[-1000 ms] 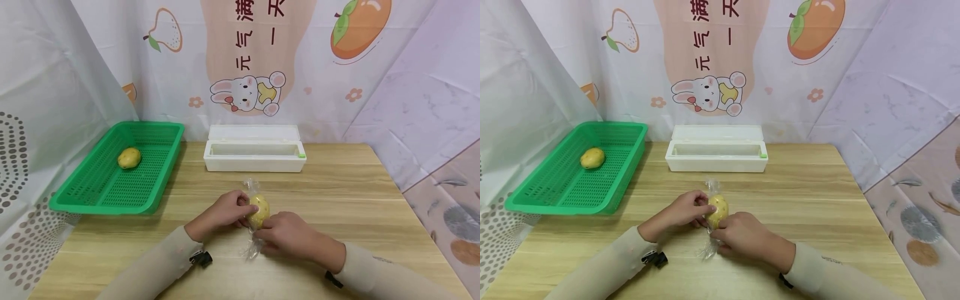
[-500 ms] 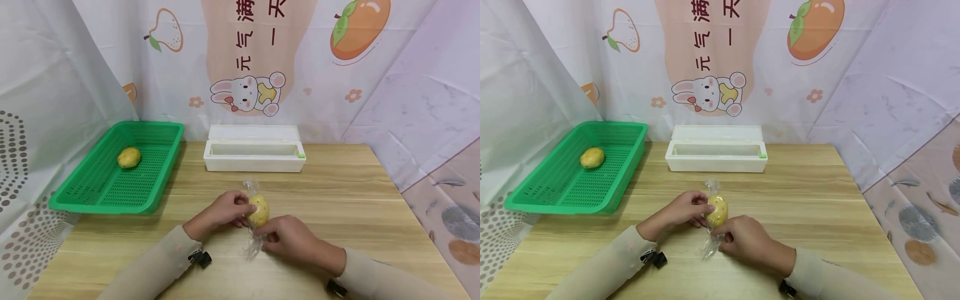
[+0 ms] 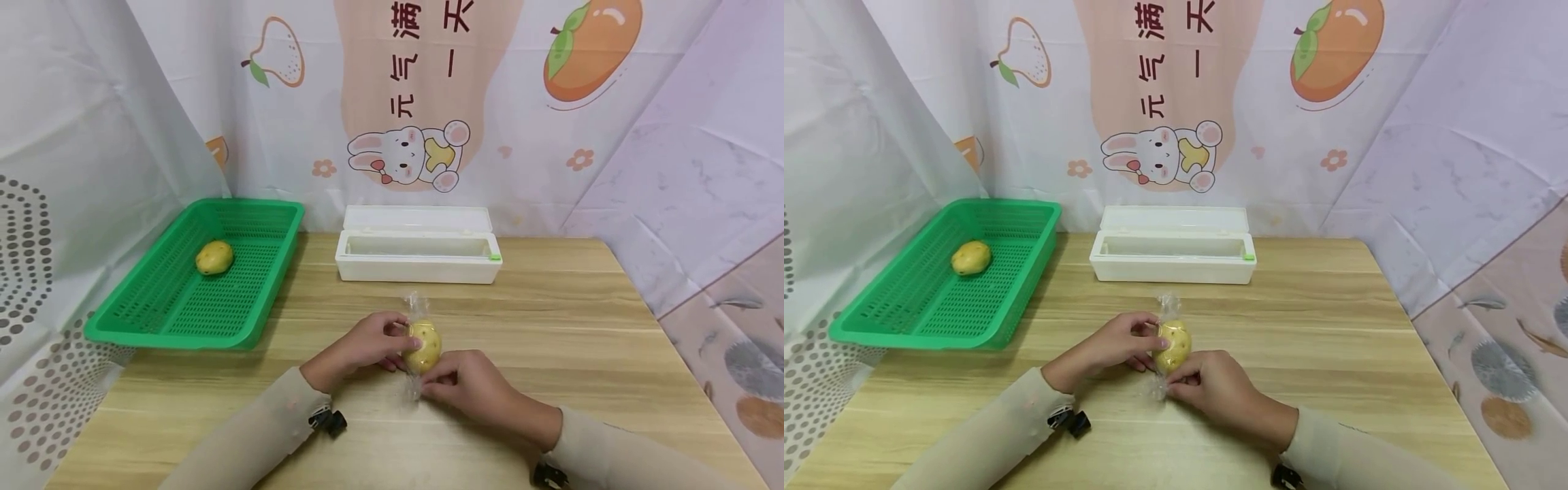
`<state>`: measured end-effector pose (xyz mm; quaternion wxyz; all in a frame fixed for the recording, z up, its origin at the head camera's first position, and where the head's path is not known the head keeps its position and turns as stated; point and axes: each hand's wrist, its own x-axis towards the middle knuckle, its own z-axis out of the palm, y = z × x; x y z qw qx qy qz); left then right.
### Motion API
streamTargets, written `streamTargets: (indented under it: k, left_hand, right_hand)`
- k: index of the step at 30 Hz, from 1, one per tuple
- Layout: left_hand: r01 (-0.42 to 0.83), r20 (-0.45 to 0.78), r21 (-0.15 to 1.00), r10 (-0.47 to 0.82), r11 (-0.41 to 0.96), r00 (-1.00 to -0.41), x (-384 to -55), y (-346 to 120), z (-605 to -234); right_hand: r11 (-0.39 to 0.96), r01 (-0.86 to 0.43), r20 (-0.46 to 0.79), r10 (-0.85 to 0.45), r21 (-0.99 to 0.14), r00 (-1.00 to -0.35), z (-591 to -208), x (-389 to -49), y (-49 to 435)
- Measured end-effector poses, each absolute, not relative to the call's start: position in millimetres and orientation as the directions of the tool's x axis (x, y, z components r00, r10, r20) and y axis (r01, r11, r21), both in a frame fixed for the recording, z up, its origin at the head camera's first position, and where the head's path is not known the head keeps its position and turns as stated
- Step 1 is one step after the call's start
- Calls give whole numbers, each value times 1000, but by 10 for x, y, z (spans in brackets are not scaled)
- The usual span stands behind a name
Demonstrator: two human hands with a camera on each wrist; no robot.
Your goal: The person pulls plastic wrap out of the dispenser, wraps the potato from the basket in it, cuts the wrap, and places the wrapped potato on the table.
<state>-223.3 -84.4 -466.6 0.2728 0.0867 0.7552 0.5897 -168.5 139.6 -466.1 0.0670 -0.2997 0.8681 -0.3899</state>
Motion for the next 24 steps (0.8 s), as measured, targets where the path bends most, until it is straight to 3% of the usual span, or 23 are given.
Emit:
streamTargets:
  k: [6,16,24]
  left_hand:
    - [-177,-305,936,455,303,-837,-2252,-829,-4668]
    - [-162,-310,924,431,347,-848,-2274,-844,-4658]
    - [-195,-327,928,450,316,-831,-2300,-856,-4666]
  right_hand:
    - [489,-395,109,-515,-778,-850,-4622,-1670,1413]
    - [525,-407,183,-427,-748,-886,-4632,-1742,1436]
    - [512,-275,98,-345,-814,-934,-4592,-1802,1430]
